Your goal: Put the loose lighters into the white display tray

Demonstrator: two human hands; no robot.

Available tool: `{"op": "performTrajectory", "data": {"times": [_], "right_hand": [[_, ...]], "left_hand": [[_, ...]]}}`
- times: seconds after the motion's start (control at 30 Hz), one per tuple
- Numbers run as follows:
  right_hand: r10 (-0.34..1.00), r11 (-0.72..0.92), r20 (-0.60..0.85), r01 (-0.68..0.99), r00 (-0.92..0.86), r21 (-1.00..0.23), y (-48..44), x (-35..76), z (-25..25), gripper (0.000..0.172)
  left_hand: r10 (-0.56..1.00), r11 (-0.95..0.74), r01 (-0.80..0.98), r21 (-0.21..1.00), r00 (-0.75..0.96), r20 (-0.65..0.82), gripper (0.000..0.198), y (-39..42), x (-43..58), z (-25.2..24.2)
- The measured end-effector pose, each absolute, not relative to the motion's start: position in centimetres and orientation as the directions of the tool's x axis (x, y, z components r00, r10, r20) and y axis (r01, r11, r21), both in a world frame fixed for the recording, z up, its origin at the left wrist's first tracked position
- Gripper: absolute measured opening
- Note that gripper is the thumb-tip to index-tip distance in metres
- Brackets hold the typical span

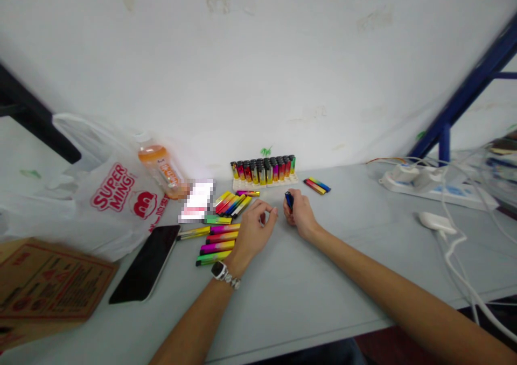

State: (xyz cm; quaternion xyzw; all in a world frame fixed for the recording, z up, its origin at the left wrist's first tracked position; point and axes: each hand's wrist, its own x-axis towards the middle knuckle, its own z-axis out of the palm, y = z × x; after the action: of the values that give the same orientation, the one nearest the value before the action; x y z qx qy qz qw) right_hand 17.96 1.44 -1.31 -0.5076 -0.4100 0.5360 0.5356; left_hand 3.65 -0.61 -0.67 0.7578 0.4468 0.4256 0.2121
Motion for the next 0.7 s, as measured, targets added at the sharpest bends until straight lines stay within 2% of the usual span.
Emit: {"op": "performTrajectory", "data": {"times": [0.13,0.33,0.47,0.7], "right_hand": [[0.996,-0.083,-0.088,-0.187,0.019,-0.979,1.2,18.0,-1.2,0.057],[0.997,0.058,0.067,-0.194,-0.041,-0.979,0.9,18.0,-0.7,0.046],[0.997,0.034,0.049,-0.206,-0.065,-0.978,0.7,17.7,-0.6,0.048],[0.989,0.150,0.149,-0.068,0.011,-0.986,0.8,17.7,-1.7,0.046]], "left_hand": [[0.851,-0.522,0.499,0.692,0.247,0.463,0.024,-0.5,3.6,-0.8],[0.845,-0.531,0.502,0.682,0.249,0.474,0.025,-0.5,3.5,-0.7],[0.848,-0.526,0.511,0.680,0.259,0.462,0.024,-0.4,3.5,-0.7],[0.851,-0.522,0.509,0.684,0.251,0.462,0.023,-0.4,3.6,-0.9]]}}
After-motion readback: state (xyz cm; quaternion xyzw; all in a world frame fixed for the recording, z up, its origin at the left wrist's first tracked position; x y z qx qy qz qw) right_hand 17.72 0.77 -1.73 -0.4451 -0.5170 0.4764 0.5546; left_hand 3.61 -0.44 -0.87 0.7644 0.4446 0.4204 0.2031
